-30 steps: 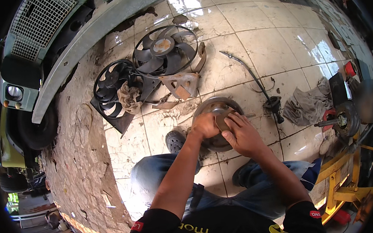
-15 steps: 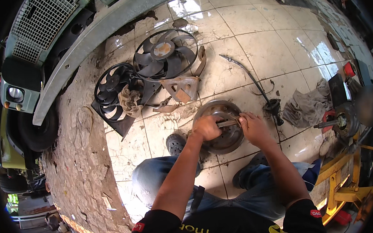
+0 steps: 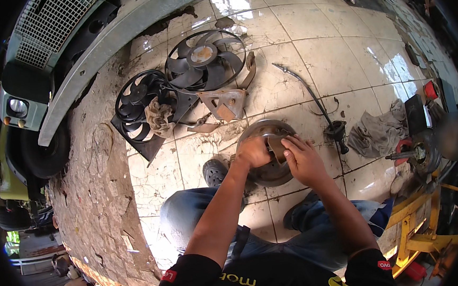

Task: The person sits on the floor and uses a metal file to scrape the surface of a brake drum. They rotate the drum and repeatedly file different sections to remove rust or debris.

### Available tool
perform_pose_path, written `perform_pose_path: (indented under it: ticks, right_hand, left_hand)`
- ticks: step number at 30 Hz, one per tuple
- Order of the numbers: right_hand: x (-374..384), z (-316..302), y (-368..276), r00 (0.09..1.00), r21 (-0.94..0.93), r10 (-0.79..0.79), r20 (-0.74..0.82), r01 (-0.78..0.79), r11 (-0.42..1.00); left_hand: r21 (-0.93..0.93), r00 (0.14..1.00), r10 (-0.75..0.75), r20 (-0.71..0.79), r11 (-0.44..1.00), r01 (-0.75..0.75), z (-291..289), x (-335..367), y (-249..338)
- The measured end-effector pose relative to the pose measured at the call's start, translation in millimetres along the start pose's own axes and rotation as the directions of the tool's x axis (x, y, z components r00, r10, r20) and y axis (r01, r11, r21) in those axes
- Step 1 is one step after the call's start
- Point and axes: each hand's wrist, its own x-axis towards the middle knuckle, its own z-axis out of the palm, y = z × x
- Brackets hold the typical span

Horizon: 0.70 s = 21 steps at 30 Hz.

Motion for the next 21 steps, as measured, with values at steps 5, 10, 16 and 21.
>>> perform_pose_path:
  ticks: [5, 10, 16, 21]
  right_hand:
    - [-2.0, -4.6, 31.3, 0.969, -0.068, 0.215, 0.123, -0.208, 0.976]
    - [-3.3, -6.1, 3.5, 0.993, -0.066, 0.085, 0.08, -0.08, 0.995]
    - [-0.3, -16.4, -5.7, 0.977, -0.039, 0.119, 0.175, -0.114, 0.993]
    - [0.0, -5.3, 23.6, 0.979, -0.102, 0.18, 0.093, -0.171, 0.98]
  left_hand:
    - [-0.047, 0.995, 0.084, -0.044, 0.995, -0.086, -3.2, -6.8, 10.9]
    - [-0.041, 0.999, 0.033, -0.001, 0.999, -0.033, -11.5, -4.8, 7.5]
    - [-0.071, 0.996, 0.087, -0.036, 0.993, -0.09, -12.7, -8.2, 8.0]
    - [0.005, 0.996, 0.068, -0.052, 0.998, -0.068, -3.6, 5.0, 3.1]
